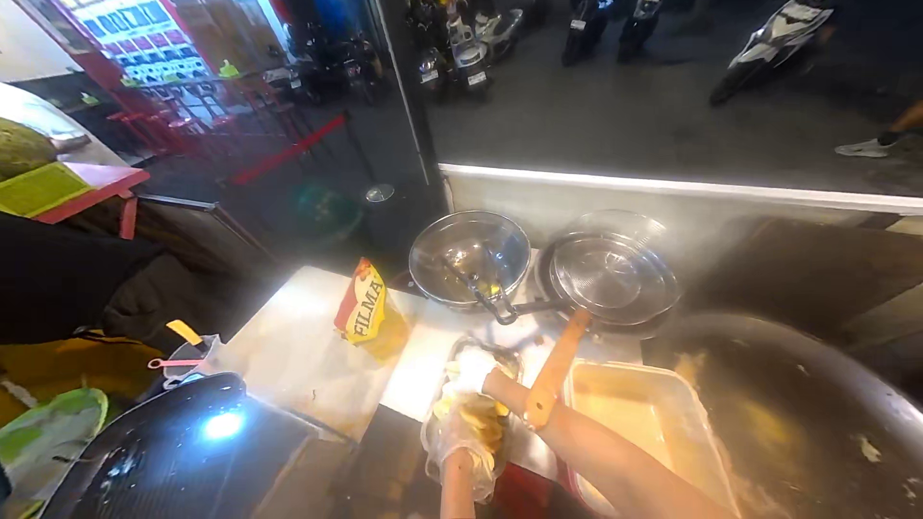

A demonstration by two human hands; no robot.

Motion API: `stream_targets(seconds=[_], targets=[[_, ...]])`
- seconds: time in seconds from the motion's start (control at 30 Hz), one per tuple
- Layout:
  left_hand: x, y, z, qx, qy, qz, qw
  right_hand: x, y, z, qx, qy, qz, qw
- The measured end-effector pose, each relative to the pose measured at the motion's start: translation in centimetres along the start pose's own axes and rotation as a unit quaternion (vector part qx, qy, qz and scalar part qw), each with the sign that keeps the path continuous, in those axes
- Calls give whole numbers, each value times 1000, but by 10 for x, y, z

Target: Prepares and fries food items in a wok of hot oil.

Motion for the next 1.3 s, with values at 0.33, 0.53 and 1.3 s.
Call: stream_targets(seconds=[0.33, 0.53, 1.3], targets=[[12, 8, -6, -44, -68, -99, 992, -15, 16, -13, -32, -141, -31, 989], [-4, -3, -20, -28, -6, 27, 999, -20, 4, 19, -12, -54, -81, 995], [-4, 7, -4, 47, 31, 38, 998, -27, 32, 108, -22, -168, -230, 958]])
Point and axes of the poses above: each hand's wrist, its own z-axis away from the middle knuckle, its own y-axis out of the back of the hand, x = y × z, the point moved 2 cm from there along -z, towards the middle knuckle, and after that the axes turned 9 degrees about -z, right-handed, at the moved point
